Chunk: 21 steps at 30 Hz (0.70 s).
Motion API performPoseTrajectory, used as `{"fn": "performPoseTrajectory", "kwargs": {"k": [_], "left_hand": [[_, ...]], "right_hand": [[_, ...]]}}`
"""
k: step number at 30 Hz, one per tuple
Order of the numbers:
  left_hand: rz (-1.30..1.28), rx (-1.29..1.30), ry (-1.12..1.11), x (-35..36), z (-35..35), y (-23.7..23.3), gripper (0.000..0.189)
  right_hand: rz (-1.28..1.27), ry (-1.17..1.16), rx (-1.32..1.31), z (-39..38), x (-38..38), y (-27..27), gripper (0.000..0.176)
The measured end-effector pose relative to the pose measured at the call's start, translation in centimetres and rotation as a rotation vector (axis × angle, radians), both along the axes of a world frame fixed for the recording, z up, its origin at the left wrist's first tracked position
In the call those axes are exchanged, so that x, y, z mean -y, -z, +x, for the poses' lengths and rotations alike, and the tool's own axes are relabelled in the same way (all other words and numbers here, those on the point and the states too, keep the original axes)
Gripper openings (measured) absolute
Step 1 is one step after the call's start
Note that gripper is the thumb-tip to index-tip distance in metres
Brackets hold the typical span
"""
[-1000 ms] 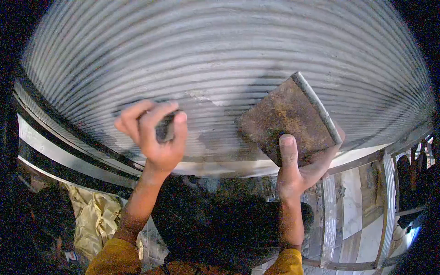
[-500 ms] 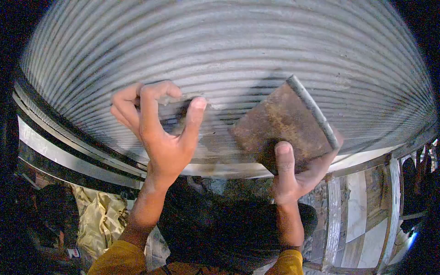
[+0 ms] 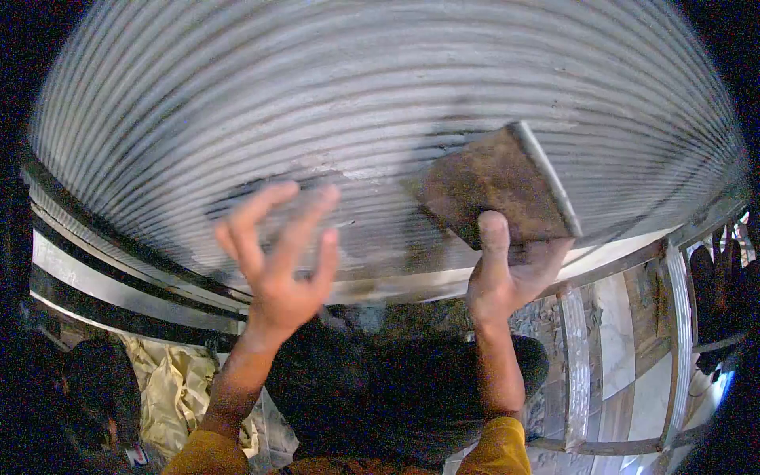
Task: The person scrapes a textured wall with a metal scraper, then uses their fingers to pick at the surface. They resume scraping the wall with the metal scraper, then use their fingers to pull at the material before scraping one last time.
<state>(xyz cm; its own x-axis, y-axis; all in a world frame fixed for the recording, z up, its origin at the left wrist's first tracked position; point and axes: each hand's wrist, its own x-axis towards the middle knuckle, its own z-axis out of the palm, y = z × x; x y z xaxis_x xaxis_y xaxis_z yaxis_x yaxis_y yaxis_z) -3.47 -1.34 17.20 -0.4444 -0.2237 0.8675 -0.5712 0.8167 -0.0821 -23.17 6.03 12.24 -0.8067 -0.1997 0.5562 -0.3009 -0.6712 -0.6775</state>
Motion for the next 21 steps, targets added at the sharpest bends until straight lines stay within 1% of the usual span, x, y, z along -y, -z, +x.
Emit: {"fn": "performPoseTrajectory", "kwargs": {"k": [1, 4, 5, 10, 13, 15, 16, 18, 19, 21], "left_hand": [[0.036, 0.052, 0.01, -0.3, -0.4, 0.8, 0.051], [-0.025, 0.051, -0.043, 0.4, -1.9, 2.6, 0.048], [-0.029, 0.065, -0.05, 0.8, -1.8, 3.0, 0.05], [-0.051, 0.061, -0.041, 1.1, -1.9, 3.3, 0.052], [-0.047, 0.059, -0.046, 1.0, -2.1, 3.3, 0.053], [-0.04, 0.052, -0.047, 1.1, -2.4, 3.4, 0.054], [-0.061, 0.048, -0.058, 1.2, -2.4, 3.4, 0.054], [-0.081, 0.046, -0.068, 1.1, -2.5, 3.3, 0.054], [-0.068, 0.059, -0.079, 1.0, -2.5, 3.3, 0.054], [-0.057, 0.074, -0.093, 1.0, -2.5, 3.3, 0.053]], "right_hand": [[0.016, 0.02, -0.021, 0.1, 0.1, 0.3, 0.068], [0.018, 0.093, -0.025, 0.7, 0.5, 0.4, 0.068], [0.028, 0.105, -0.026, 0.7, 0.5, 0.5, 0.066], [0.005, 0.146, -0.028, 0.4, 0.6, 1.1, 0.062], [0.051, 0.131, -0.058, 0.7, 0.2, 1.3, 0.061], [-0.001, 0.305, -0.221, 1.2, 0.6, 1.5, 0.061], [0.002, 0.307, -0.222, 1.5, 0.6, 1.5, 0.061], [-0.007, 0.23, -0.127, 2.4, 0.5, 1.3, 0.062], [0.163, 0.161, 0.048, 3.0, -0.4, 0.8, 0.082], [0.137, 0.113, 0.039, 2.9, -0.5, 0.5, 0.082]]}}
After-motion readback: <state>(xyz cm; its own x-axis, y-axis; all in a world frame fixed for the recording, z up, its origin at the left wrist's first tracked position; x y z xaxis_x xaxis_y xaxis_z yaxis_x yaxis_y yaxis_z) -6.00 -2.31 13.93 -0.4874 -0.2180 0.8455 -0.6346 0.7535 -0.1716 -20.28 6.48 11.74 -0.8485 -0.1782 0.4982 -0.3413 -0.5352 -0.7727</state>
